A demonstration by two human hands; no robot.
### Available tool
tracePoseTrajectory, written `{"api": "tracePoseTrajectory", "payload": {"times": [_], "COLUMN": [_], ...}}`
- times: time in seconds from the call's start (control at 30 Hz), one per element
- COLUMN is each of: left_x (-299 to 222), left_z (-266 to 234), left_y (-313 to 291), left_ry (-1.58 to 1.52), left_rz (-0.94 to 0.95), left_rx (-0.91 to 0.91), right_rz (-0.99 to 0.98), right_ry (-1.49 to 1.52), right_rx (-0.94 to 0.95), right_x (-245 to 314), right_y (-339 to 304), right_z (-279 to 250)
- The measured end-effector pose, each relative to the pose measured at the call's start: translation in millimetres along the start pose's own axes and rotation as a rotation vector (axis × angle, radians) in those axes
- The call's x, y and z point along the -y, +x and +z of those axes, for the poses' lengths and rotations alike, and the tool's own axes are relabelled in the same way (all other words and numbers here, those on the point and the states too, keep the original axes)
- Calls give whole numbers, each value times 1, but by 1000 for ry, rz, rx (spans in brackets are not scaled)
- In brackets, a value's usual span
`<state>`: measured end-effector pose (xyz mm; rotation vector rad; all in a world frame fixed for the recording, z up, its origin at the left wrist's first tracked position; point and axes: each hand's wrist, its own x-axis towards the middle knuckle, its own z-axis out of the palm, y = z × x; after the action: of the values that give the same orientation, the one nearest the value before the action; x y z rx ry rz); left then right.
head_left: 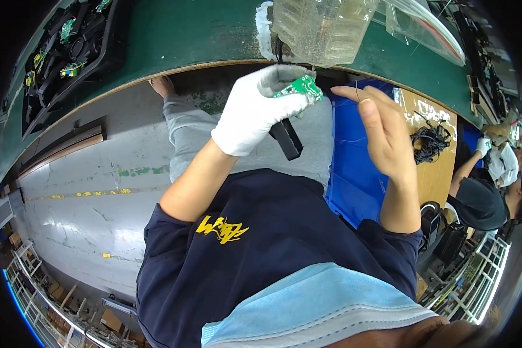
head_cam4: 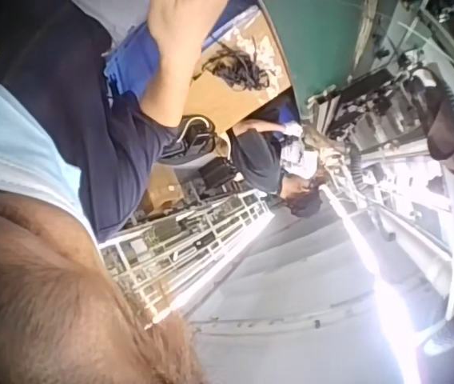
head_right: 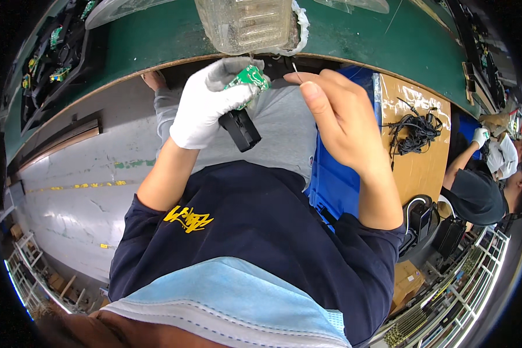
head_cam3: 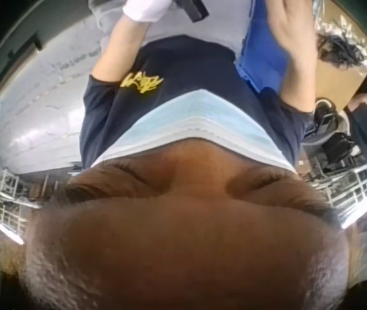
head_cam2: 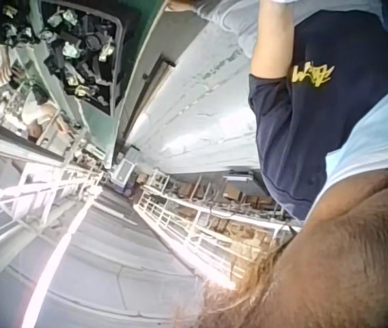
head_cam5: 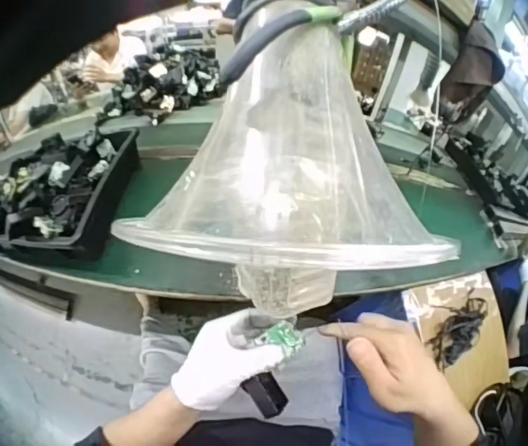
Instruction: Assembling small electronic components onto PCBs and connecting wires on a production line.
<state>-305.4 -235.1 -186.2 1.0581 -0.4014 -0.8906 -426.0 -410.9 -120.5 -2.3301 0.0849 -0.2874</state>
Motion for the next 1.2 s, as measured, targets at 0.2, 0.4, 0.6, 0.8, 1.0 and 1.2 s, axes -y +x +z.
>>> {"api": "tracePoseTrajectory", "payload": {"times": [0.2, 0.4, 0.6, 0.8, 1.0, 1.2], "left_x": [-7, -9, -13, -14, -11, -13], "left_z": [11, 17, 19, 19, 18, 18], "left_y": [4, 4, 3, 3, 2, 1], "left_ry": [120, 169, 236, 273, 228, 210], "left_rz": [133, 216, 218, 214, 186, 186], "left_rx": [-83, -141, -153, -128, -119, -116], "right_rz": [39, -8, -15, -15, -22, -41], "right_ry": [-134, -134, -142, -104, -102, -86], "right_rx": [-140, -222, -223, -232, -230, -231], "right_x": [27, 31, 31, 28, 25, 24], "right_y": [3, 9, 14, 17, 20, 19], "right_z": [-6, 0, 3, 7, 10, 11]}}
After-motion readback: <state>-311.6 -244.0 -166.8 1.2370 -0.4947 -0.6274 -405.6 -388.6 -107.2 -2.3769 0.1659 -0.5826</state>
